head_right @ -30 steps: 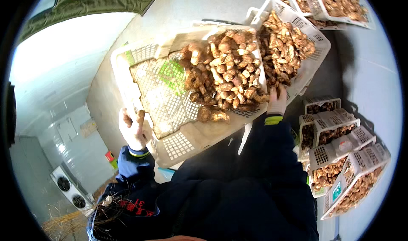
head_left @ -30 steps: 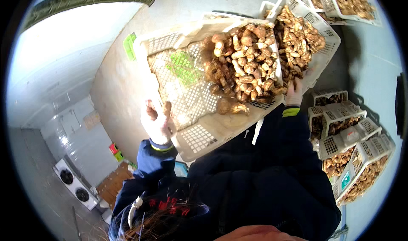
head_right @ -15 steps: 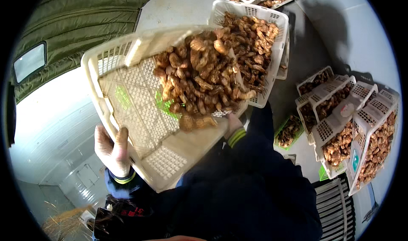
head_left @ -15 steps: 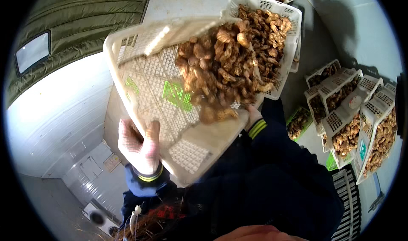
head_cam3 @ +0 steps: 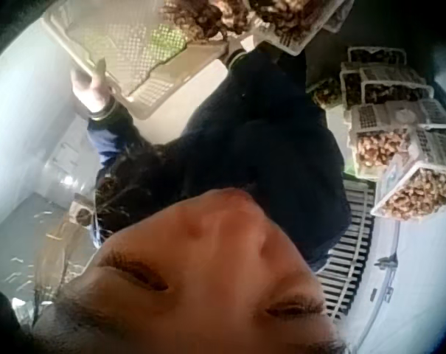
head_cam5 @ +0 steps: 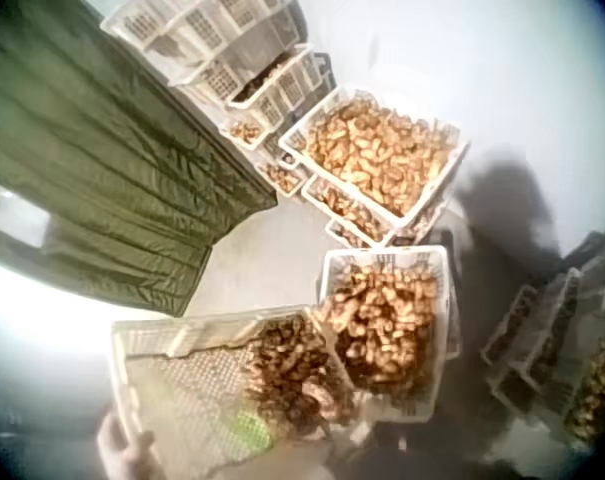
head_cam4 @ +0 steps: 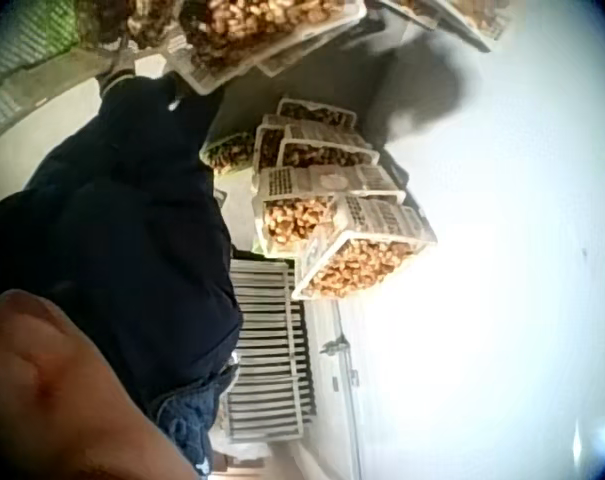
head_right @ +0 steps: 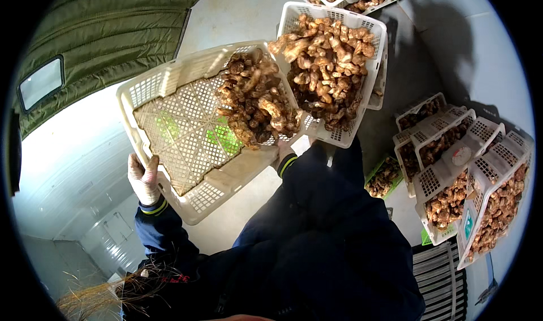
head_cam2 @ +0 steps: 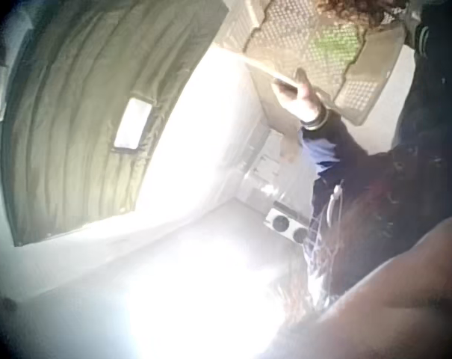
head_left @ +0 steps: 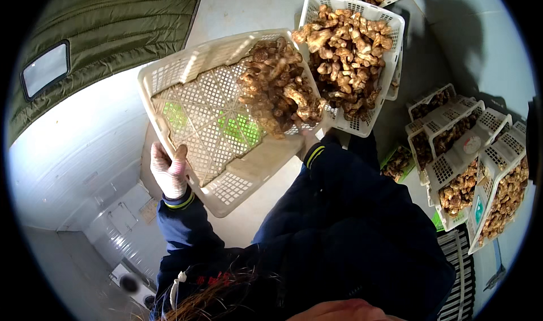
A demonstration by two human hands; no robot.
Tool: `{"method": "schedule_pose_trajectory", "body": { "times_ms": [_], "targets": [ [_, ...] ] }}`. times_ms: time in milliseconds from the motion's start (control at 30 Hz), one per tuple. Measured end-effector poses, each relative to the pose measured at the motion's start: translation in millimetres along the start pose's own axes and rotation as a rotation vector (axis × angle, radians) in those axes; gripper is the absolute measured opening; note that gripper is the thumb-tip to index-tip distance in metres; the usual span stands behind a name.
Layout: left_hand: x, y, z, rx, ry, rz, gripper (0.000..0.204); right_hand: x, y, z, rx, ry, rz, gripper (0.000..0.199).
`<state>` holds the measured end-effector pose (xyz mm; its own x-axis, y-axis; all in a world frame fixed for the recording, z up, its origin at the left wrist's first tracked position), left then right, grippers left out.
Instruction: The person moves mushrooms between crates and sorts them into smaller green containers by hand.
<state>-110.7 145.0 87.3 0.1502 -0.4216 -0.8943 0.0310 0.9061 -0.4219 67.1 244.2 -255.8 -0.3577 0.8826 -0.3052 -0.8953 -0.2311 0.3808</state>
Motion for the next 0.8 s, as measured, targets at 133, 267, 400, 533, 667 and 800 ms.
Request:
{"method": "schedule_pose_trajectory", "body": {
  "times_ms": [133,267,400,533,667,800],
  "targets": [
    [50.0,-55.5,-6.8,-0.07,-0.082,0.02,0.022,-20.3,0.1,-11.6,-0.038,0.048,0.036,0.024],
    [94.6,-84.1,-12.7,-0.068,-0.208,0.009,0.029,-28.5,-2.7,-6.1,-0.076,0.1,0.122,0.026],
    [122.9,-89.0,-8.2,-0.146,-0.229,0.124,0.03,-45.6,-24.9,-28.3,-0.017,0.09,0.161,0.026],
    [158.7,-105.6,10.4,-0.185,-0.21,0.248,0.028,-64.1,-49.4,-42.6,-0.165,0.15,0.187,0.023],
    [178.8,-121.6,26.4,-0.27,-0.213,0.227,0.027,-62.2,-61.8,-48.1,-0.2,0.086,0.212,0.016],
    [180.7,-122.6,39.8,-0.289,-0.245,0.231,0.029,-53.7,-55.2,-42.0,-0.14,0.125,0.268,0.014]
  ]
}}
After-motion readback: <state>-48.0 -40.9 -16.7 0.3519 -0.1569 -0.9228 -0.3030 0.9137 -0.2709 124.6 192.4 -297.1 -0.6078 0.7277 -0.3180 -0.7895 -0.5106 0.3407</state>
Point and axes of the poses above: each hand's wrist, its own z-axis away from the middle knuckle, its own y-axis out of the palm, x = y × z, the point moved 4 cm from there along -z, towards the middle knuckle, and after that the axes turned 10 degrees about z, right-handed, at the moved point
